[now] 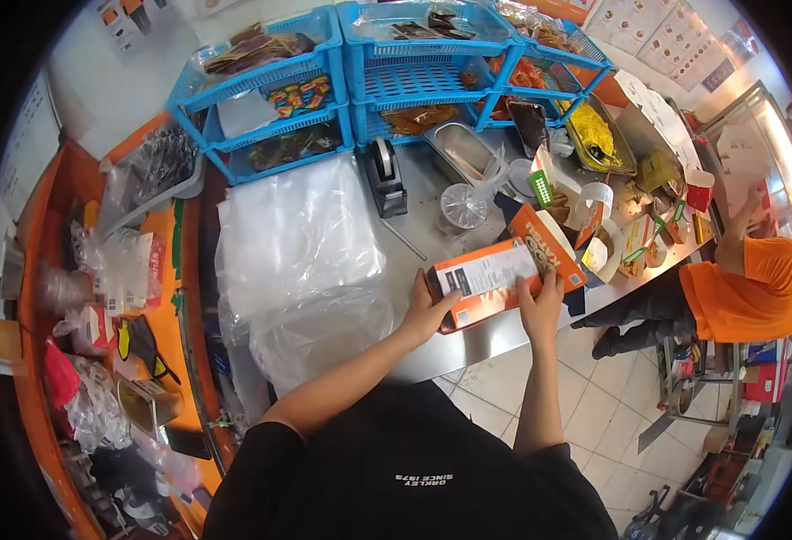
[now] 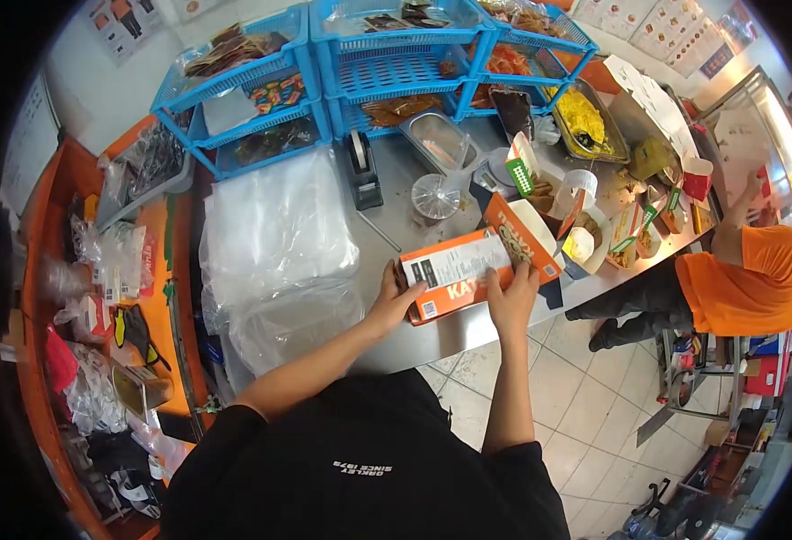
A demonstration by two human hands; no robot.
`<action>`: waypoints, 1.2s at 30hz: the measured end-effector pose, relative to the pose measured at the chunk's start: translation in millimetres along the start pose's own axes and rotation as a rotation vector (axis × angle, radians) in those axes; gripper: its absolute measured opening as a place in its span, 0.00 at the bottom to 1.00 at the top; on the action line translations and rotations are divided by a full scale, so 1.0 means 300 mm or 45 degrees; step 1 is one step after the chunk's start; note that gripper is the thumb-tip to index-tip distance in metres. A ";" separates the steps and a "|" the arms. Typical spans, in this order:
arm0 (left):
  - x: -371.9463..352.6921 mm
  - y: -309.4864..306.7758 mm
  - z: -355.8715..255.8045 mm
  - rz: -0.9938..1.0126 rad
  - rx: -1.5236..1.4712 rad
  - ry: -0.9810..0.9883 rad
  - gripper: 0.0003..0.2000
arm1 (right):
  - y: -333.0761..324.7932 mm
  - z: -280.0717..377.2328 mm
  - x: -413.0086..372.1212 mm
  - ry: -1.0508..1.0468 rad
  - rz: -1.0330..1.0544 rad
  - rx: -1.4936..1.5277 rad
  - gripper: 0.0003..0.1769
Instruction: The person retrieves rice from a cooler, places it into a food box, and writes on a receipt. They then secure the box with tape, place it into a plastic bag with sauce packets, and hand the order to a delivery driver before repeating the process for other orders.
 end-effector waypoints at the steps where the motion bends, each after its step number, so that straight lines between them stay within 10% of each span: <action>1: 0.000 0.012 -0.013 -0.006 0.006 0.006 0.29 | 0.015 -0.035 0.014 0.053 0.259 0.148 0.24; 8: -0.017 -0.002 0.050 -0.100 0.173 0.099 0.34 | 0.291 -0.188 -0.018 0.662 0.741 1.947 0.32; 12: -0.103 -0.005 -0.182 -0.023 -0.239 -0.122 0.30 | 0.162 -0.079 -0.122 0.729 0.854 1.693 0.30; 19: -0.468 -0.311 -0.709 -0.027 0.251 -0.219 0.36 | 0.062 0.470 -0.415 0.579 1.377 1.471 0.29; 29: -0.488 -0.708 -0.276 -0.331 -0.201 -0.490 0.29 | 0.437 0.581 -0.454 0.358 1.548 1.209 0.29; 32: -0.486 -0.734 -0.373 -0.166 0.451 -0.270 0.23 | 0.509 0.461 -0.310 0.179 1.279 0.920 0.27; 34: -0.529 -0.875 -0.504 -0.818 1.132 0.130 0.16 | 0.547 0.432 -0.222 -0.032 0.862 0.627 0.25; 36: -0.503 -0.897 -0.480 -1.008 1.457 0.479 0.13 | 0.624 0.483 -0.265 0.038 0.994 0.738 0.22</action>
Point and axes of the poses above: each hand's wrist, its own x-axis towards the middle knuckle, its own y-axis out of the palm, z = x × y, the point moved 8 cm from there along x, towards the middle knuckle, and after that the axes turned 9 degrees about -x, right-handed, at the moved point
